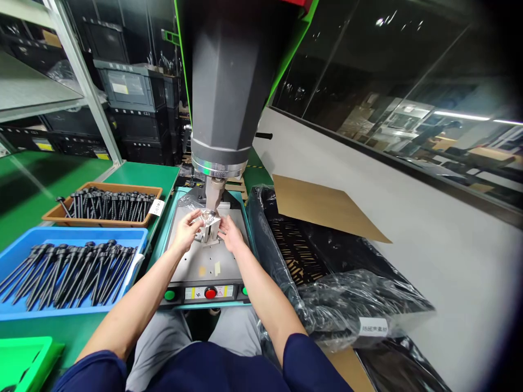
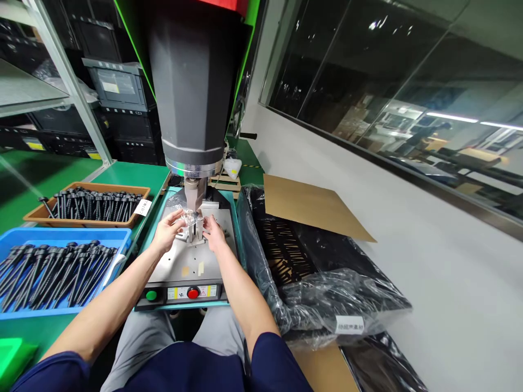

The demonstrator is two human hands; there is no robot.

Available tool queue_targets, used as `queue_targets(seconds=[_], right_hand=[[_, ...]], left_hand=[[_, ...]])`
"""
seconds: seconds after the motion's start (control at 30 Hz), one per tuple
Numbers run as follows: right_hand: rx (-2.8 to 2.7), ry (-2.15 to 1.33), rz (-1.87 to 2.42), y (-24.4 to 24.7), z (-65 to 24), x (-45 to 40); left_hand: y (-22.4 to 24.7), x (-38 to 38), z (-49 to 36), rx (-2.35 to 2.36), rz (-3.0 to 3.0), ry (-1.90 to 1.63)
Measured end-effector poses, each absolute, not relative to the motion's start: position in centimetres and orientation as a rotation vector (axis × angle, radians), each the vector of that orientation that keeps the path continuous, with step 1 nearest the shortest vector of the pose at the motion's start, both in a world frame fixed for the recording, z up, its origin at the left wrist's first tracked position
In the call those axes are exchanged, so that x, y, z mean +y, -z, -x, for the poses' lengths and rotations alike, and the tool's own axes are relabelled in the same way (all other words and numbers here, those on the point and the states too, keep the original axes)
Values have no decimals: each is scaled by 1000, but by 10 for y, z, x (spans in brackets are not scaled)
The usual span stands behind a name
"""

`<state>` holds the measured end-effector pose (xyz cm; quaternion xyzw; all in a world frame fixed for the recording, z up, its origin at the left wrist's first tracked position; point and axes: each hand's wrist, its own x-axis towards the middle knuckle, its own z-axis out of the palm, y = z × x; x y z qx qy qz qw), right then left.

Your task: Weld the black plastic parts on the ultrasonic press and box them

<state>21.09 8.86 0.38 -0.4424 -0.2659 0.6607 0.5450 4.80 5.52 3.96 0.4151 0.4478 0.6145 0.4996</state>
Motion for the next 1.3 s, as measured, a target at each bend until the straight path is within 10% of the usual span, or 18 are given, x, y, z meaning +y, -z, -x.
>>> queue_targets(seconds=[1.3], right_hand=[[-648,-1575,1039,12,-209,82]], left_hand=[[-34,63,-44,1063,-1107,-1315]])
